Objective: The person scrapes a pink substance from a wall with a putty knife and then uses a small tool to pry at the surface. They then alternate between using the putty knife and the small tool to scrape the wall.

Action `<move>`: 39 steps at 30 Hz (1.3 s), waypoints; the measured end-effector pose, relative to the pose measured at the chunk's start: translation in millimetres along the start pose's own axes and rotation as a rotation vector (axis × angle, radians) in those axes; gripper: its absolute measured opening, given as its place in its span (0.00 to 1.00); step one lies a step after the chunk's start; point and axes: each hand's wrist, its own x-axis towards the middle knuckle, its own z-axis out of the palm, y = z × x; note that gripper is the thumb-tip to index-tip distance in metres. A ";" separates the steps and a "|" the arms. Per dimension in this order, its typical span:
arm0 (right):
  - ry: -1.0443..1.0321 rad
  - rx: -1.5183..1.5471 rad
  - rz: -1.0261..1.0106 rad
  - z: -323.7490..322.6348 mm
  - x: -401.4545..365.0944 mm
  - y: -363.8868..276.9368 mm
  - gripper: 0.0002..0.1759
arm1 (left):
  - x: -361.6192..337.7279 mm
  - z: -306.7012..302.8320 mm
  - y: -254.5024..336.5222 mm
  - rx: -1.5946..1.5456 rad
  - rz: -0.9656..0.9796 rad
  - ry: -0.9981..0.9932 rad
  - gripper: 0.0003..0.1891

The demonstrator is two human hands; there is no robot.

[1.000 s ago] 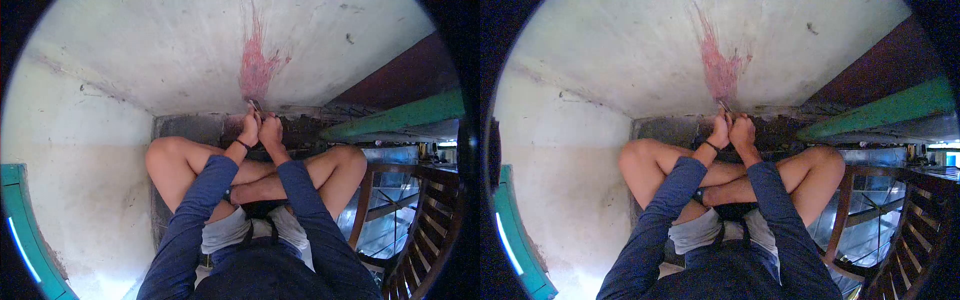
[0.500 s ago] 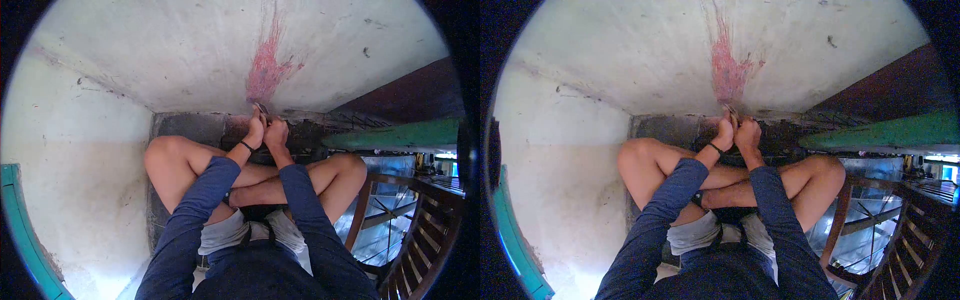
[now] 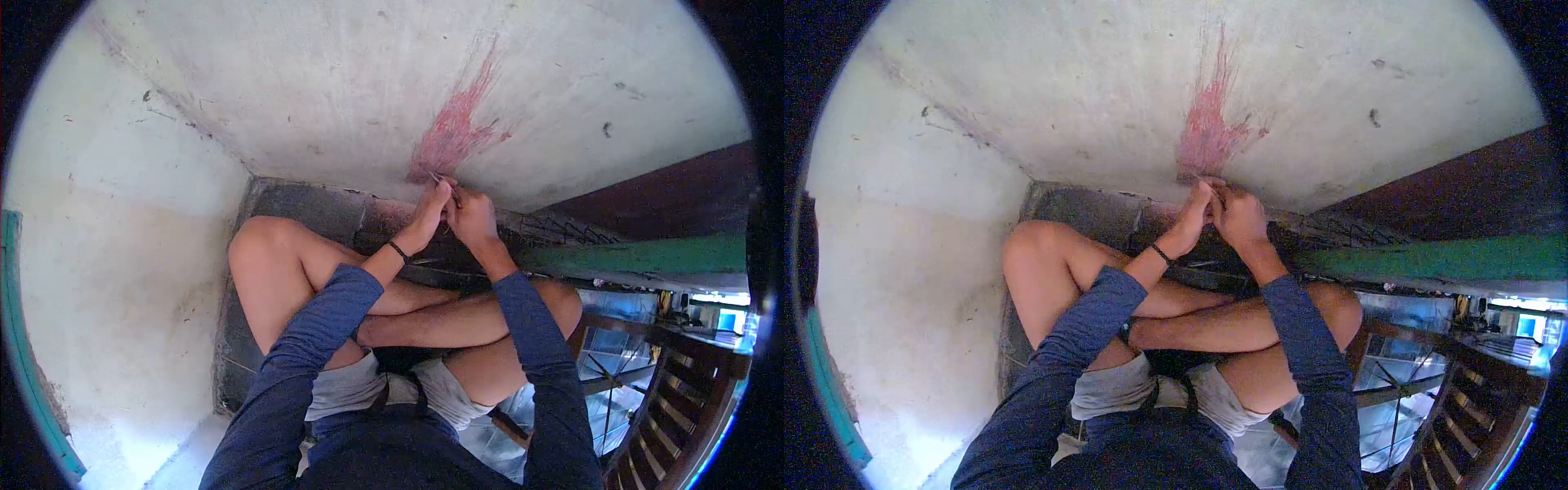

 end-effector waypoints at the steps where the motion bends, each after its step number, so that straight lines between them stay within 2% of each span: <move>1: 0.012 0.045 -0.017 10.6 -2.7 8.6 0.15 | 2.1 -1.5 -4.9 0.097 0.045 -0.002 0.25; 4: 0.045 0.120 -0.032 39.5 -7.2 26.6 0.15 | 10.7 -21.1 -48.5 0.207 -0.072 0.057 0.28; 5: 0.054 0.101 -0.012 40.3 -7.8 22.6 0.15 | 8.9 -21.7 -45.3 0.225 -0.088 0.056 0.29; 9: 0.199 0.129 -0.060 26.0 -6.5 11.2 0.19 | 5.2 -14.1 -33.7 0.196 0.081 -0.044 0.31; 12: 0.265 0.135 -0.055 40.9 -8.3 18.8 0.21 | 7.1 -13.5 -42.4 0.249 0.165 -0.001 0.31; 15: 0.159 0.113 0.046 34.8 -9.1 11.9 0.22 | 7.6 -16.1 -42.7 0.260 0.167 0.006 0.28; 18: 0.186 0.168 -0.020 37.8 -9.5 16.4 0.22 | 3.9 -14.0 -38.9 0.393 0.271 0.037 0.28; 19: 0.126 0.130 0.021 43.2 -11.3 23.6 0.22 | 4.8 -10.2 -37.4 0.462 0.329 0.049 0.28; 22: -0.077 -0.019 0.119 64.5 -16.0 43.3 0.21 | 8.3 -7.2 -37.5 0.272 -0.002 0.157 0.28; 24: -0.246 -0.175 0.152 61.1 -12.8 39.6 0.19 | 6.1 -3.1 -35.5 0.239 0.007 0.191 0.28; 25: -0.132 -0.089 0.136 58.7 -13.6 36.6 0.18 | 7.7 -3.2 -32.9 0.223 0.018 0.211 0.28; 27: 0.088 0.080 0.095 37.6 -11.9 15.2 0.16 | 10.6 -5.0 -24.1 0.406 0.210 0.107 0.22; 28: 0.116 0.122 0.099 35.4 -7.7 12.6 0.16 | 10.5 -5.3 -21.7 0.495 0.299 0.056 0.19; 29: 0.139 0.163 0.108 34.3 -5.9 11.8 0.16 | 9.9 -3.9 -16.1 0.489 0.249 0.055 0.19; 31: 0.097 0.156 0.153 34.8 -17.9 11.2 0.16 | 3.7 2.1 -6.4 0.471 0.133 0.048 0.18; 34: -0.053 0.010 0.198 33.0 -11.9 13.6 0.17 | 17.5 -9.1 -45.5 0.276 0.067 0.112 0.22; 37: 0.096 0.151 0.147 33.9 -13.9 12.1 0.17 | 13.2 -4.3 -25.1 0.432 0.191 0.054 0.21; 39: 0.072 0.162 0.164 39.1 -13.5 17.3 0.17 | 18.8 -9.6 -37.2 0.435 0.173 0.078 0.19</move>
